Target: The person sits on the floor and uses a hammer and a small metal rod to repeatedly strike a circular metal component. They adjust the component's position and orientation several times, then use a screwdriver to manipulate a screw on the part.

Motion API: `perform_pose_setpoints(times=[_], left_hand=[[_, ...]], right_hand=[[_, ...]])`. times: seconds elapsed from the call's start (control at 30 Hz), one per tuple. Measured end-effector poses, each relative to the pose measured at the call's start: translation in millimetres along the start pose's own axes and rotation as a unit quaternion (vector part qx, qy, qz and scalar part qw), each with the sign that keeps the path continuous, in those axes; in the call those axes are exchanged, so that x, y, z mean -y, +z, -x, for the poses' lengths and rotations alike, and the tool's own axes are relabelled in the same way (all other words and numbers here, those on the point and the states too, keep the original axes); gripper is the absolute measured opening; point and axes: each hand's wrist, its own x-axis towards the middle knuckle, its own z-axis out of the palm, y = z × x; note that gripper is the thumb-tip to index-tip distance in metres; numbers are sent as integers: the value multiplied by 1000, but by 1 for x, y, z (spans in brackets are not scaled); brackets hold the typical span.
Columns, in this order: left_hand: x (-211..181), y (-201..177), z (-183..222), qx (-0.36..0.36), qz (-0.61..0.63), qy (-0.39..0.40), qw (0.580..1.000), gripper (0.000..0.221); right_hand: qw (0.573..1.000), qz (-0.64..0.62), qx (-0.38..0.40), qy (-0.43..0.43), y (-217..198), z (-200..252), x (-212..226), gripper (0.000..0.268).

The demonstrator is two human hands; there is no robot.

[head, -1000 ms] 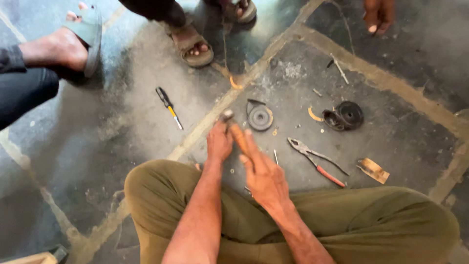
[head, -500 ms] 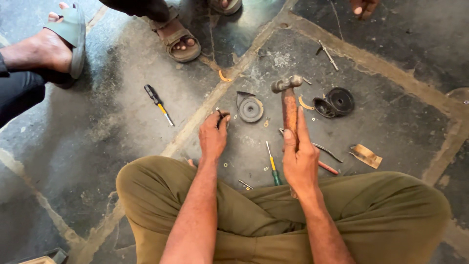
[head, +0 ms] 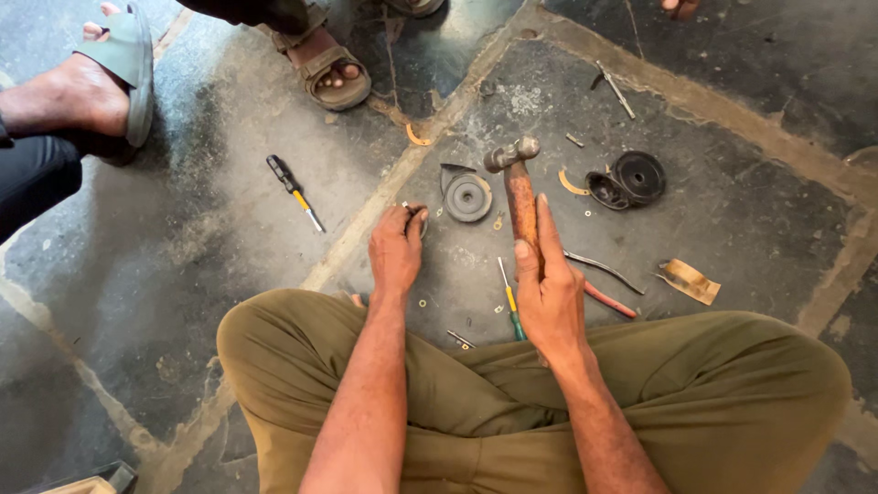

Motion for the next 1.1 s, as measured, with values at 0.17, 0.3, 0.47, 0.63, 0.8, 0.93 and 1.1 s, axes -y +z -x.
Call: perform_pose_setpoints(times=[0.17,0.3,0.47,0.63,0.8,0.93,1.1], left_hand=[[5,3,-2,38,-4,-68,997,17],[6,2,-2,65,13,-37,997,17],[2,0,3,62,-17,1,998,16],[0,1,-2,68,-43,20,997,18],[0,4,-1,84,-75,51,992,17],[0,4,0,98,-70,36,992,18],[1,6,0,96,-71,57,991,17]], right_hand=[[999,-12,-5,-31,-1,0,2,59],[1000,3,4,2,0,-1,5,59],[1000,-2,9,2,0,1,5,59],[1000,-13,0,-17,0,-1,2,59],[1000,-7,-6,-25,-1,1,-4,59],[999,-20,-7,-43,-1,1,-3,57],[1000,-9,7,-9,1,0,-2,59]])
